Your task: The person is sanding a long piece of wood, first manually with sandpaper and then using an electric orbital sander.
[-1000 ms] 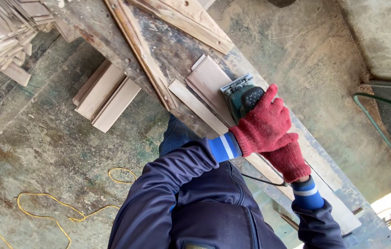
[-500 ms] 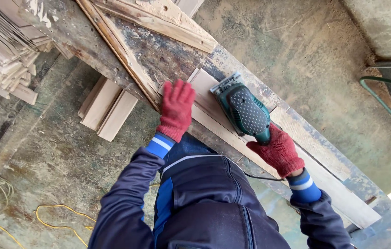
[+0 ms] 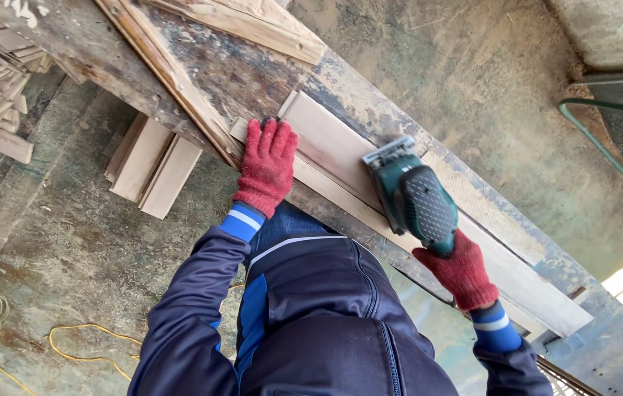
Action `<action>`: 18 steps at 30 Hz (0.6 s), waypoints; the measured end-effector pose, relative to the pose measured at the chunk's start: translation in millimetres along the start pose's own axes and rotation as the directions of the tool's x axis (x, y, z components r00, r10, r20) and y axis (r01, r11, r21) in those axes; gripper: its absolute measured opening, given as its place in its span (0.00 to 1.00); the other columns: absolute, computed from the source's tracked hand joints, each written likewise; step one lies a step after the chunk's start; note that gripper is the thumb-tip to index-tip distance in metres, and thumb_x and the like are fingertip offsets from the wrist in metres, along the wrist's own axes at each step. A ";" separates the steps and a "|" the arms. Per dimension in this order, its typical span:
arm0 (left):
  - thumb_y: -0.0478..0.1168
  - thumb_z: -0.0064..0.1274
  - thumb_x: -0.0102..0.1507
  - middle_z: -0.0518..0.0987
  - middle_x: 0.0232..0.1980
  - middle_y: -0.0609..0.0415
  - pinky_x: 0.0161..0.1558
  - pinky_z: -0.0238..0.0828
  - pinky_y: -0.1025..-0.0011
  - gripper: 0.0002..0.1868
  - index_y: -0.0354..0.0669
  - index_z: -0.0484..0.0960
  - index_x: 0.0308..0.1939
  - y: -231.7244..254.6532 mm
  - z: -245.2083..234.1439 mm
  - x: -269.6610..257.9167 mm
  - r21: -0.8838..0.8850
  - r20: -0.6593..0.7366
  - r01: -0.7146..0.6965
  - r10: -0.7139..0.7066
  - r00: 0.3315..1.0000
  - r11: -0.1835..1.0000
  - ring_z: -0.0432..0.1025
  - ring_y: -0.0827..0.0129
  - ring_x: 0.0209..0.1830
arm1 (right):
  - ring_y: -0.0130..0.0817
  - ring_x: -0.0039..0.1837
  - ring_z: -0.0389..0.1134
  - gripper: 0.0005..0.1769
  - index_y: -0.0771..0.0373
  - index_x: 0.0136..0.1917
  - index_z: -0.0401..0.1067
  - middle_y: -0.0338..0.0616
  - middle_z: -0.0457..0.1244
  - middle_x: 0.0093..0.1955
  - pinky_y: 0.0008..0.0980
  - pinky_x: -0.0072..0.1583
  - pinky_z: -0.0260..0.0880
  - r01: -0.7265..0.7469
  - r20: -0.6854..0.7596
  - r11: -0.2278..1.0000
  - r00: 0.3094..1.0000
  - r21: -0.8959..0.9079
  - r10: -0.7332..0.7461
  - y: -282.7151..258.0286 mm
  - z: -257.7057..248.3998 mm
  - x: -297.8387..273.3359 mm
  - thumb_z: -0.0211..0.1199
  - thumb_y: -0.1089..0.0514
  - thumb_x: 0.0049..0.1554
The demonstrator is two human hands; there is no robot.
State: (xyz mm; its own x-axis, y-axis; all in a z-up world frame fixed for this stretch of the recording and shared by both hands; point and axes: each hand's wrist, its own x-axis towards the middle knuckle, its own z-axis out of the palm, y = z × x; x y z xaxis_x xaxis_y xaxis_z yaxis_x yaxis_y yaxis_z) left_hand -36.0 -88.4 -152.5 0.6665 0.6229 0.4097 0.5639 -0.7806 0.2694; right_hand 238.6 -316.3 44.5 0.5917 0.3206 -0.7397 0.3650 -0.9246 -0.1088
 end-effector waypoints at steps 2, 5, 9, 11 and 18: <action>0.34 0.53 0.58 0.78 0.63 0.38 0.74 0.53 0.32 0.21 0.39 0.83 0.56 -0.3 4.1 -2.4 0.005 -0.003 -0.014 0.014 1.000 1.000 0.68 0.42 0.68 | 0.54 0.51 0.74 0.31 0.61 0.46 0.73 0.56 0.70 0.40 0.50 0.56 0.72 -0.028 -0.008 0.997 1.000 0.072 0.028 38.3 -1.0 -5.6 0.83 0.41 0.39; 0.33 0.52 0.60 0.78 0.63 0.37 0.73 0.54 0.32 0.20 0.39 0.83 0.57 -0.3 10.6 -8.2 0.026 -0.026 -0.037 0.038 0.999 0.999 0.68 0.40 0.69 | 0.47 0.43 0.73 0.25 0.61 0.41 0.75 0.53 0.70 0.33 0.45 0.52 0.71 -0.106 -0.025 0.971 0.993 0.212 0.114 91.7 -4.9 -17.6 0.84 0.45 0.40; 0.38 0.56 0.63 0.72 0.73 0.39 0.79 0.42 0.40 0.23 0.34 0.81 0.62 1.4 0.5 -7.1 0.068 0.189 0.007 -0.019 0.982 0.998 0.63 0.39 0.74 | 0.41 0.37 0.69 0.19 0.71 0.49 0.73 0.54 0.69 0.37 0.37 0.39 0.68 -0.106 -0.028 0.918 0.992 0.382 0.126 154.3 -9.1 -25.8 0.76 0.63 0.48; 0.38 0.57 0.63 0.73 0.72 0.39 0.79 0.43 0.41 0.21 0.34 0.81 0.60 -0.3 -1.3 -4.7 0.068 0.190 0.003 -0.016 0.982 0.998 0.65 0.40 0.73 | 0.43 0.38 0.69 0.17 0.72 0.48 0.72 0.56 0.69 0.37 0.38 0.42 0.70 -0.122 -0.020 0.888 0.989 0.444 0.146 178.7 -10.1 -26.7 0.76 0.65 0.48; 0.36 0.58 0.61 0.74 0.70 0.38 0.77 0.47 0.41 0.22 0.33 0.82 0.58 -4.6 -7.9 1.7 0.014 0.216 -0.002 -0.001 0.976 1.000 0.66 0.38 0.70 | 0.48 0.38 0.69 0.17 0.75 0.49 0.73 0.60 0.68 0.38 0.41 0.41 0.70 -0.145 -0.032 0.862 0.982 0.486 0.184 212.5 -16.1 -29.6 0.75 0.66 0.49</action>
State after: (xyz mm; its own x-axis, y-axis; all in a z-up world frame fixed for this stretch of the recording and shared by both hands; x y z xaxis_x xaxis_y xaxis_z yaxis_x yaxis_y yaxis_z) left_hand -41.4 -84.2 -146.2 0.7558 0.6197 0.2116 0.5689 -0.7814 0.2565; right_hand 310.2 -519.0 54.0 0.6717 0.1514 -0.7252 -0.1207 -0.9434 -0.3088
